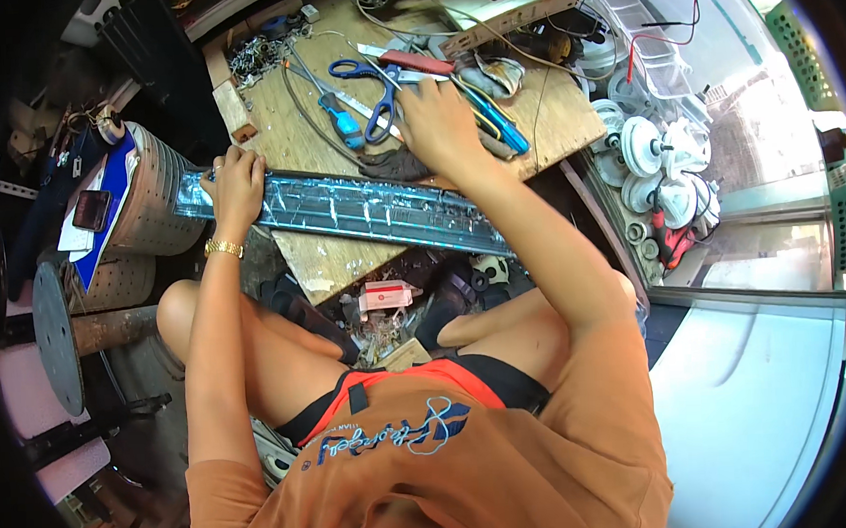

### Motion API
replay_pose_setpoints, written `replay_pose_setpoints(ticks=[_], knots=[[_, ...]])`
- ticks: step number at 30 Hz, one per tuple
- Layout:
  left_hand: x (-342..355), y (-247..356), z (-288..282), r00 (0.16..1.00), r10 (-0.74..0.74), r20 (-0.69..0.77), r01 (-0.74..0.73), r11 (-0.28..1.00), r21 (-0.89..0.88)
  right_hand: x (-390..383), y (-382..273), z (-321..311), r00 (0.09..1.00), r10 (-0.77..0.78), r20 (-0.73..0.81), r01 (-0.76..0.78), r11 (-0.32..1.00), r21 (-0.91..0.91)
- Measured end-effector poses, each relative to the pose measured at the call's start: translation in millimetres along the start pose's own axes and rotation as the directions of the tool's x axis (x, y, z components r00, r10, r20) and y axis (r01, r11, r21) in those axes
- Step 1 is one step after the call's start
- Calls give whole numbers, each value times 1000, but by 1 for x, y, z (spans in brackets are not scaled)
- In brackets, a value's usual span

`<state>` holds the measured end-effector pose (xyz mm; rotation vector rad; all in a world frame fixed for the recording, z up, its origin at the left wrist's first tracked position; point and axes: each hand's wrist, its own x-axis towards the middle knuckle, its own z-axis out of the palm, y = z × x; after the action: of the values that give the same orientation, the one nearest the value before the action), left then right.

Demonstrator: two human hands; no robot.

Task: The person uses a screwdriver and scissors to repair a blue metal appliance component, prying off metal clips and trimming internal elements by hand while sitting on the floor.

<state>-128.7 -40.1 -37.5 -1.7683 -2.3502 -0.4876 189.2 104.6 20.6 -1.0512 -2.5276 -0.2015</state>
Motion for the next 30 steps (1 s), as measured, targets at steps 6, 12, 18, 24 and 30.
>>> replay_pose_setpoints(ticks=[6,12,18,24,30], knots=[[10,10,2,994,105,38,-103,993,-60,-33,35,10,975,166,146,-182,977,109],[10,3,-3,986,142,91,-138,989,-50,-47,39,-42,987,47,155,-99,931,350],[18,33,-31,917,344,201,-243,882,-403,-162,48,-137,859,138,492,-464,613,639],[-6,96,-33,798,551,246,-409,794,-449,-242,35,-183,708,241,664,-656,574,490],[-20,133,-21,825,494,275,-345,825,-448,-239,21,-200,625,249,740,-723,543,428]])
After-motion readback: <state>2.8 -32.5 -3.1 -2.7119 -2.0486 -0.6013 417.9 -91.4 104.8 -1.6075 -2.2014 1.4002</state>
